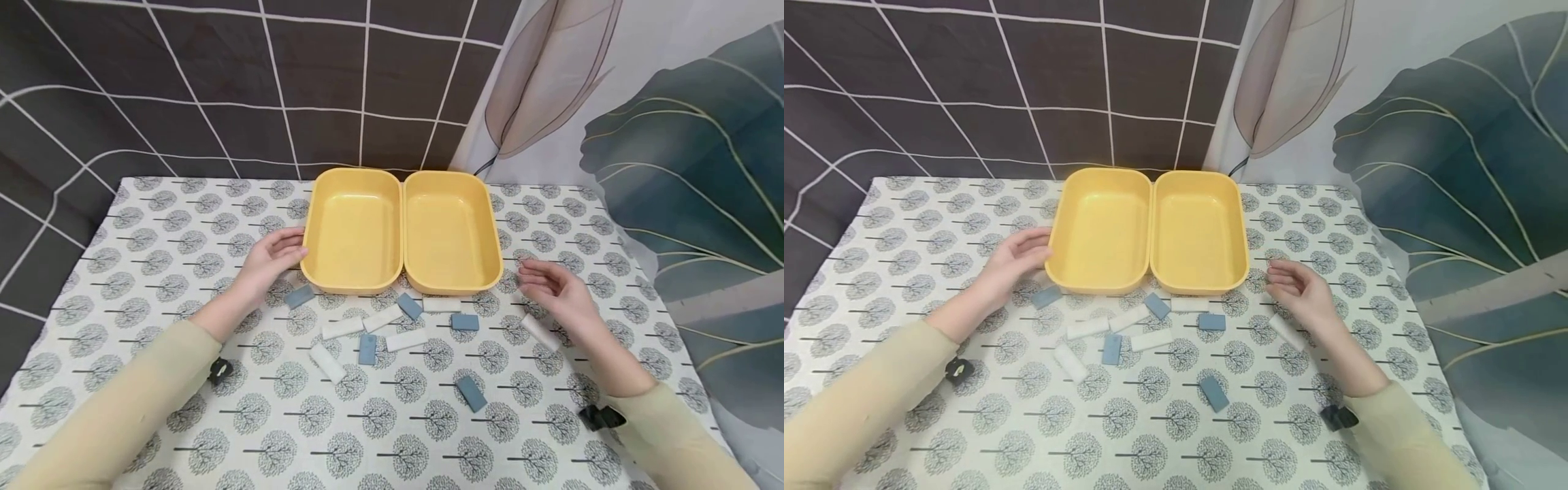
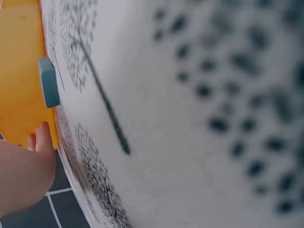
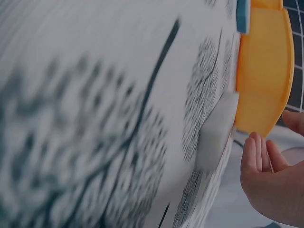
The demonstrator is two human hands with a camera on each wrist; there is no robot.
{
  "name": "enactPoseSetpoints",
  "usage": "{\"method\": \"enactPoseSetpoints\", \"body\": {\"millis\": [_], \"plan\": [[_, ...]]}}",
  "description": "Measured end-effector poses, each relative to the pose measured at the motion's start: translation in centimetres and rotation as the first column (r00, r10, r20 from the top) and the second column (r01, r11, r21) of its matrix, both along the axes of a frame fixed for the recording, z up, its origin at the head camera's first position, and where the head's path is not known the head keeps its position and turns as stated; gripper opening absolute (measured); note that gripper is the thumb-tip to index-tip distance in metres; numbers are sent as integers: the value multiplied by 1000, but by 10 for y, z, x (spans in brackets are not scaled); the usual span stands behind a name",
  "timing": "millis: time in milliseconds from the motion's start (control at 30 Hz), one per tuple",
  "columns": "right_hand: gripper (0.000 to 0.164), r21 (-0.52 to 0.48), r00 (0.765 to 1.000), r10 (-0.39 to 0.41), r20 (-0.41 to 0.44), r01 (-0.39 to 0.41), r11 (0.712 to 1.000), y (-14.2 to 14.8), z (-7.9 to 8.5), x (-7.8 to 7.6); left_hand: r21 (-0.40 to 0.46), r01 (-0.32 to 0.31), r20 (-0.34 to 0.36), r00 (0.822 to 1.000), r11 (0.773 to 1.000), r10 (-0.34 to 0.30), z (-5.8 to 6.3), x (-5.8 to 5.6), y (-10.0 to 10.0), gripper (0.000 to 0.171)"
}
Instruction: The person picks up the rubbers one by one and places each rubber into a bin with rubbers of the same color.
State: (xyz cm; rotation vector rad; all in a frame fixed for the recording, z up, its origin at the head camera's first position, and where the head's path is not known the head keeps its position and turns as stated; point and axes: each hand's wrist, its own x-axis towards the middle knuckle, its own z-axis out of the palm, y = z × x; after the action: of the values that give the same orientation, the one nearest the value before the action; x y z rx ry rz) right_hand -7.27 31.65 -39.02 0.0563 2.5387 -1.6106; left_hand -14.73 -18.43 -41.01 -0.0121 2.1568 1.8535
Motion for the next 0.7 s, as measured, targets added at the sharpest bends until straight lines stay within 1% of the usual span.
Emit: {"method": "enactPoseSetpoints", "body": {"millis": [133,300,400,567,700], "plan": [[56,77,999,22,27,-24,997,10,-1,1,32,3,22,1000,999,-3,-1,-6,-2,64],[50,144,995,81,59,-89,986,23,-5,6,37,32,12,999,999,-33,-5,-12,-4,65],[50,144,990,105,95,-118,983,29,-6,10,36,58,-10,998,998,-57,-8,-14,-5,65],[50,154,981,122,148,-145,977,36,-9,18,49,101,-34,994,994,-100,-12,-17,-6,65],[49,182,976,157,153,-184,966,40,-10,23,102,138,-45,990,985,-134,-16,-19,-8,66]]}}
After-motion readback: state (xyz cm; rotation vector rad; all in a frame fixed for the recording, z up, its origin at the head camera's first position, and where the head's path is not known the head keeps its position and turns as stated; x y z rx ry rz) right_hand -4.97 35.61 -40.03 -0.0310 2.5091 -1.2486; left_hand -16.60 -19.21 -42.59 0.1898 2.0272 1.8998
